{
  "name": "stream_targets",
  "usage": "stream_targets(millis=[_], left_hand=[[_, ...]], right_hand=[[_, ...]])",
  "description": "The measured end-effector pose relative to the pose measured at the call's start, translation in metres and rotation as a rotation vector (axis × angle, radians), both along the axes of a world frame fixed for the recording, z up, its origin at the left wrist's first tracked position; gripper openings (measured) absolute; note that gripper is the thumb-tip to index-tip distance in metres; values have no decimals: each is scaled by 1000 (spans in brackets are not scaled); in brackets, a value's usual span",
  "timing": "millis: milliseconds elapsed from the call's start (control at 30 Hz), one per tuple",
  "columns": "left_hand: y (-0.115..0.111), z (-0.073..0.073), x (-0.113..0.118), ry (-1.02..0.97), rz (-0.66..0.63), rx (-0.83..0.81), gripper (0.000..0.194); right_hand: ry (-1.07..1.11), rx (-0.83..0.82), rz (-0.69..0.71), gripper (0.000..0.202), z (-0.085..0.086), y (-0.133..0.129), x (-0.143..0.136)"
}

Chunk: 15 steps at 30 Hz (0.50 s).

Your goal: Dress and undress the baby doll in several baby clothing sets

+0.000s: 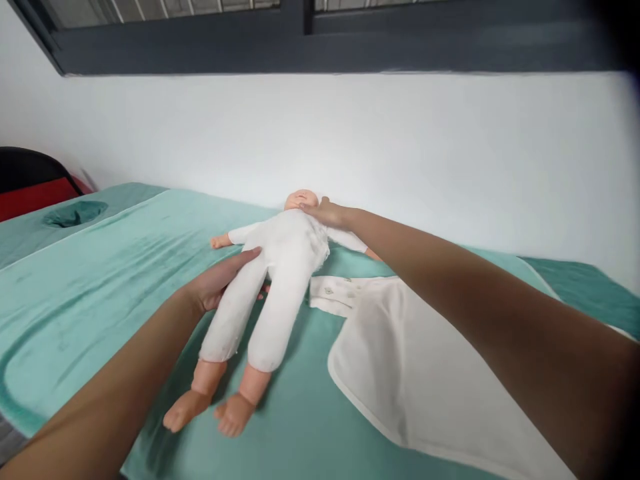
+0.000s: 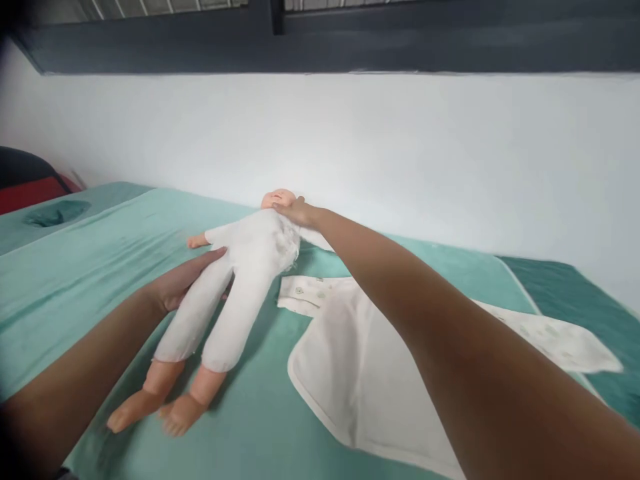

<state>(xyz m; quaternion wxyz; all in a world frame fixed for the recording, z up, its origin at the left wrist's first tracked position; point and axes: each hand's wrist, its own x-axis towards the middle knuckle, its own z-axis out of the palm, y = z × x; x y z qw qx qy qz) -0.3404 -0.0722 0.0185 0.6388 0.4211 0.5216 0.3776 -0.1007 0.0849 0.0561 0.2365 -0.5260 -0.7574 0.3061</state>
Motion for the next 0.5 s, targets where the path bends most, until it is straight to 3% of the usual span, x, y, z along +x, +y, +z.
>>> stream_targets(millis=[100, 233, 367, 500], left_hand=[[-23, 18, 61, -35, 26, 15, 46], [-64, 27, 167, -141, -89, 86, 50], [-98, 17, 258, -233, -224, 91, 58], [-116, 2, 318, -261, -226, 105, 64]], right_hand=[[-19, -98, -91, 110, 27, -28, 62], [-44, -139, -244, 118, 48, -86, 174], [-104, -166, -352, 120, 42, -140, 271], [-82, -72, -386, 113, 18, -163, 319]])
